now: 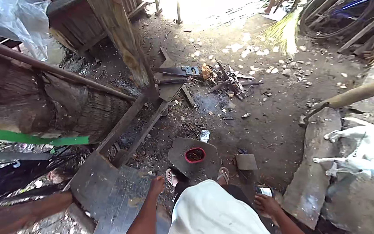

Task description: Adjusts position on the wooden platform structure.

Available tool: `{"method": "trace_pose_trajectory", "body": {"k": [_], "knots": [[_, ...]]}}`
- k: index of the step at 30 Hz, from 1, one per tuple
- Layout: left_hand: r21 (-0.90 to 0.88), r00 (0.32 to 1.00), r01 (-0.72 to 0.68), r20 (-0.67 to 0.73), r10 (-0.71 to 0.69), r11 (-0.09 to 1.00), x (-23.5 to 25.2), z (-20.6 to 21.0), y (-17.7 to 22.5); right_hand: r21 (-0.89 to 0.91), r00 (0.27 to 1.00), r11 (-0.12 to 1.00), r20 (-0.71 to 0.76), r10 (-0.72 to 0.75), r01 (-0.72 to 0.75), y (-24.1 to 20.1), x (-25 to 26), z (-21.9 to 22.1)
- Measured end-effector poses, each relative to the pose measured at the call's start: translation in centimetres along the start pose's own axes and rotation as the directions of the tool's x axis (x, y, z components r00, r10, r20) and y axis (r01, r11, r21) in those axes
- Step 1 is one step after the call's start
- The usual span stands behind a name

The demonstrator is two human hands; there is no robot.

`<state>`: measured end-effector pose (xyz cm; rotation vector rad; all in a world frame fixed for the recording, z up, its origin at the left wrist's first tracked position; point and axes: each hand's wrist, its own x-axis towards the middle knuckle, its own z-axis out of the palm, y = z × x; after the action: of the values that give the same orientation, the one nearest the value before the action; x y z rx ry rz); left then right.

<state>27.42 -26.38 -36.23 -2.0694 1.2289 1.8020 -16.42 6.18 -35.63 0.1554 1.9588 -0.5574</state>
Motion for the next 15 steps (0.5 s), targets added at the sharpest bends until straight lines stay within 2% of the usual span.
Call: {"method": "trace_pose_trajectory", "body": {"k": [4,7,11,15], "knots": [[0.011,0.997,-0.076,-0.025,0.076,0.997,-1.3,3.1,2.4,-0.025,0.999,0.999,0.033,0.040,-0.040,2.9,2.5,-2.9],[-0.074,0.983,-0.148,-0.123,0.138,0.986,-0.1,3.4,5.0,-0.107,0.998,0.994,0.051,0.044,-0.038,1.6,4.1,-4.8],[0.018,0.953,-0.187,-0.237,0.186,0.982,3.6,-0.2,8.4,-0.120,1.000,0.993,0.031,-0.002,0.005,-2.3,4.5,-6.5],[0.181,0.925,-0.128,-0.333,0.183,0.975,8.4,-6.9,12.3,-0.245,0.995,0.965,-0.017,-0.101,0.094,-7.9,4.0,-3.1]]}}
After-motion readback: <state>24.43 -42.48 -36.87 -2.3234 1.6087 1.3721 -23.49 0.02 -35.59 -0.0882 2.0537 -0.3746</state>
